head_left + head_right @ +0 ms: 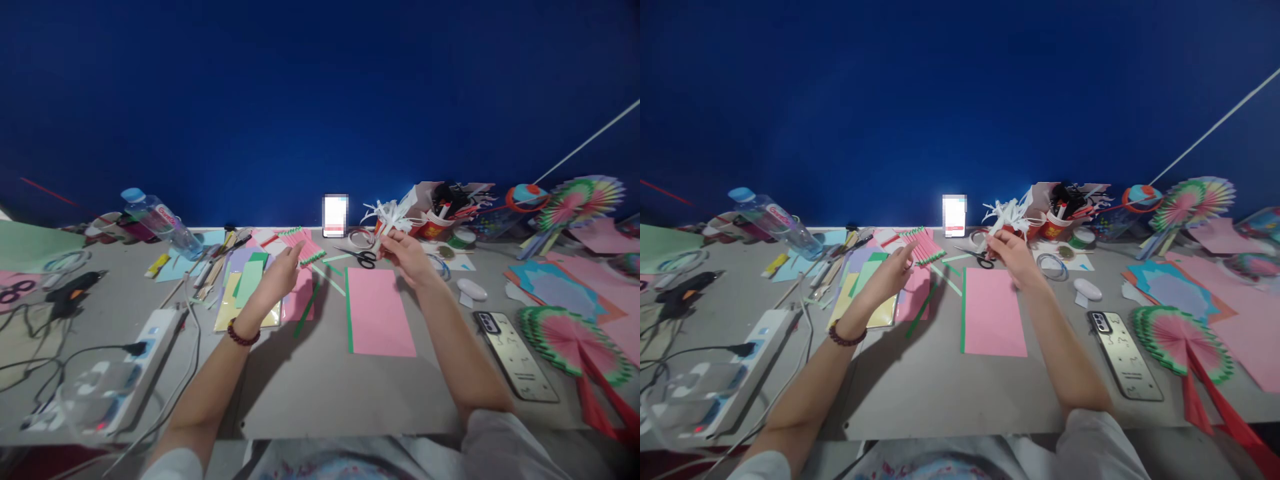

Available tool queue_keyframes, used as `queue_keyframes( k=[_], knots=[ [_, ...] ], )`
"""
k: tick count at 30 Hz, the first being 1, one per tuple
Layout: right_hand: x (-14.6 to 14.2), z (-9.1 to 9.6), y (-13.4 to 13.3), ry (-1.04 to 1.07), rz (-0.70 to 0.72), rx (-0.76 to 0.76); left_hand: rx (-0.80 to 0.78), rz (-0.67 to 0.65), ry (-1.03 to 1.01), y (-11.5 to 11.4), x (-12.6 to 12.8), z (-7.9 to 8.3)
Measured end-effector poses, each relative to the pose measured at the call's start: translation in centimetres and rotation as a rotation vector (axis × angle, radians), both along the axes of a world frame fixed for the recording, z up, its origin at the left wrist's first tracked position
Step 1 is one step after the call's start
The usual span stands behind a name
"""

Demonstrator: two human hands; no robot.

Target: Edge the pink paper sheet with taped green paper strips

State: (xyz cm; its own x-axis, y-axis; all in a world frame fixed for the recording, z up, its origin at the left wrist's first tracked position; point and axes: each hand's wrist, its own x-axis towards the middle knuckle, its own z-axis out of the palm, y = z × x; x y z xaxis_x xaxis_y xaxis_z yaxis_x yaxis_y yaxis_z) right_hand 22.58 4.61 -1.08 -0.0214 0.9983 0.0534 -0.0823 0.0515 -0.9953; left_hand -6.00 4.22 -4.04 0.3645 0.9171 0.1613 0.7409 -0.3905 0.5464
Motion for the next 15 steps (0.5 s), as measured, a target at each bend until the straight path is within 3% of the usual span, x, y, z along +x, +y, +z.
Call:
queue_keyframes(
  k=[6, 12, 15],
  knots=[
    [-1.2, -0.2, -1.2, -0.070, 0.135, 0.029, -0.138, -0.313, 0.080, -0.1, 1.3, -1.8],
    [-2.6, 0.6, -2.5, -0.079, 0.124, 0.032, -0.177, -0.330, 0.210, -0.5, 2.1, -1.5],
    [-3.4, 0.9, -3.3, -0.120, 0.105, 0.078, -0.174, -0.325, -0.006, -1.4, 2.8, 0.0]
  ],
)
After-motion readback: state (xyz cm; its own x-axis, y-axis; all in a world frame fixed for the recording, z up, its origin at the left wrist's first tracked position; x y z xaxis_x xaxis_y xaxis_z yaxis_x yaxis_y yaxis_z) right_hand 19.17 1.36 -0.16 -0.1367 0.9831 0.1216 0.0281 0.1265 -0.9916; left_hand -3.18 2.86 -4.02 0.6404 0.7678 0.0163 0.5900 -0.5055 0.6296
